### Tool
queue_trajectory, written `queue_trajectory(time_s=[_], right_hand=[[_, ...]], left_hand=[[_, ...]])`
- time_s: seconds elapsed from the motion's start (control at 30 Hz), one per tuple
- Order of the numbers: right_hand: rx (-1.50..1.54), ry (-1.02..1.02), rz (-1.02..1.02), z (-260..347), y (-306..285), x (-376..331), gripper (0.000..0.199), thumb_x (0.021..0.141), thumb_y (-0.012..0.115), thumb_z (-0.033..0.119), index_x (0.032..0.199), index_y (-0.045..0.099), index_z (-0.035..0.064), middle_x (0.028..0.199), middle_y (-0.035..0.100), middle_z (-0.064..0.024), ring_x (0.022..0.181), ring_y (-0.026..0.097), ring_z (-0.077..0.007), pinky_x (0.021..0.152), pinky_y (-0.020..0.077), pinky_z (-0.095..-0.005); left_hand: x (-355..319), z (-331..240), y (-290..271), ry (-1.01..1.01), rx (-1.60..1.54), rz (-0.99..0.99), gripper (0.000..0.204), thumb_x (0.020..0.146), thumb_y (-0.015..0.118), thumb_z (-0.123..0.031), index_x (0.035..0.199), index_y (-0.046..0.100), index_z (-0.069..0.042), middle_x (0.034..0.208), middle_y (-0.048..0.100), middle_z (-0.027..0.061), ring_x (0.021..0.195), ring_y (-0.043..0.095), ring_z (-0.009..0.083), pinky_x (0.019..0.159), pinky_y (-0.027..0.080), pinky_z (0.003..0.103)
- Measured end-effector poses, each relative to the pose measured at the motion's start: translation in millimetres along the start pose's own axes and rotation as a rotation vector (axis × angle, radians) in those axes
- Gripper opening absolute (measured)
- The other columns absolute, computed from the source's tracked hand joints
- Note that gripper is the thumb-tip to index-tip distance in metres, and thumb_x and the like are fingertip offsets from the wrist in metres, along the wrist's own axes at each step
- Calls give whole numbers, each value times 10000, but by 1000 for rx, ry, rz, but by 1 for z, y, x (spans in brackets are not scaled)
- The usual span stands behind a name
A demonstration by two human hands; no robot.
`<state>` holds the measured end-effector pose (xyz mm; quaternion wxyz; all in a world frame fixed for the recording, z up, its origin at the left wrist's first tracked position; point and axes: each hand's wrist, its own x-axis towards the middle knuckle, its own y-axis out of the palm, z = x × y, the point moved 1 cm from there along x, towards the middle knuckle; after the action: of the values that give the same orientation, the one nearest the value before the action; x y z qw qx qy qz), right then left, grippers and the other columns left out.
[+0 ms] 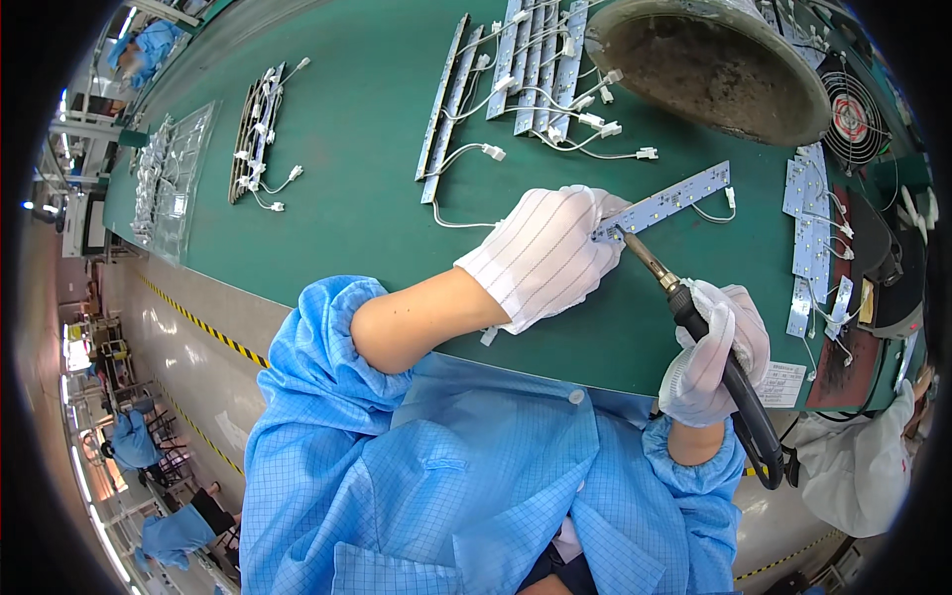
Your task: Soldering individual wires onto specific pads of LED light strips at an assembly station.
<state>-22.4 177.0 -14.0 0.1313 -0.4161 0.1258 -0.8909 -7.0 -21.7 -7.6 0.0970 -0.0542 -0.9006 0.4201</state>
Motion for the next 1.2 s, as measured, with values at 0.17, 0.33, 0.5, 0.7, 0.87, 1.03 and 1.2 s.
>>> queue_trajectory(time_s=[0.17,0.33,0.5,0.7,0.87,1.03,1.2], right_hand=[[-14,16,-3,-1,1,-2,176,890,445,93,975,518,-42,849,610,-203,654,547,-245,590,465,-338],[-16,-7,16,-2,0,-3,193,891,453,92,1017,502,-47,847,607,-201,654,546,-241,579,463,-333],[-129,-132,52,-6,-10,-4,216,869,461,25,1058,496,-74,845,606,-199,656,555,-241,555,463,-319],[-15,6,35,1,-6,-2,196,851,438,-12,1021,507,-83,846,612,-205,656,564,-253,578,473,-329],[-64,1,-31,-3,-3,-1,141,743,503,-19,883,513,-2,793,656,-167,557,566,-240,519,464,-320],[-26,27,34,-1,-5,-3,163,861,451,24,990,511,-55,846,621,-206,644,542,-241,577,458,-331],[-46,0,47,-1,-5,-3,153,865,454,33,990,507,-38,843,627,-189,636,533,-224,559,445,-318]], left_hand=[[-2,0,3,94,124,-19,319,794,594,-167,1052,615,18,908,629,183,691,605,315,632,502,358],[-2,-3,1,73,71,-31,322,793,574,-163,1046,614,32,871,624,177,656,601,291,606,495,348],[5,-5,-6,-124,-65,46,242,775,590,-156,930,658,17,865,615,196,756,593,350,675,486,399],[5,-5,-8,-155,-112,45,289,778,580,-184,975,651,15,833,618,201,715,595,359,663,489,399],[7,-7,-9,-215,-147,58,295,769,580,-182,975,653,16,785,617,205,677,600,352,635,493,393],[7,-6,-7,-209,-150,46,296,750,576,-169,969,657,14,750,618,214,636,597,361,620,497,390],[6,-3,-4,-139,-104,8,296,747,573,-171,962,659,14,765,617,222,657,593,374,630,497,392]])
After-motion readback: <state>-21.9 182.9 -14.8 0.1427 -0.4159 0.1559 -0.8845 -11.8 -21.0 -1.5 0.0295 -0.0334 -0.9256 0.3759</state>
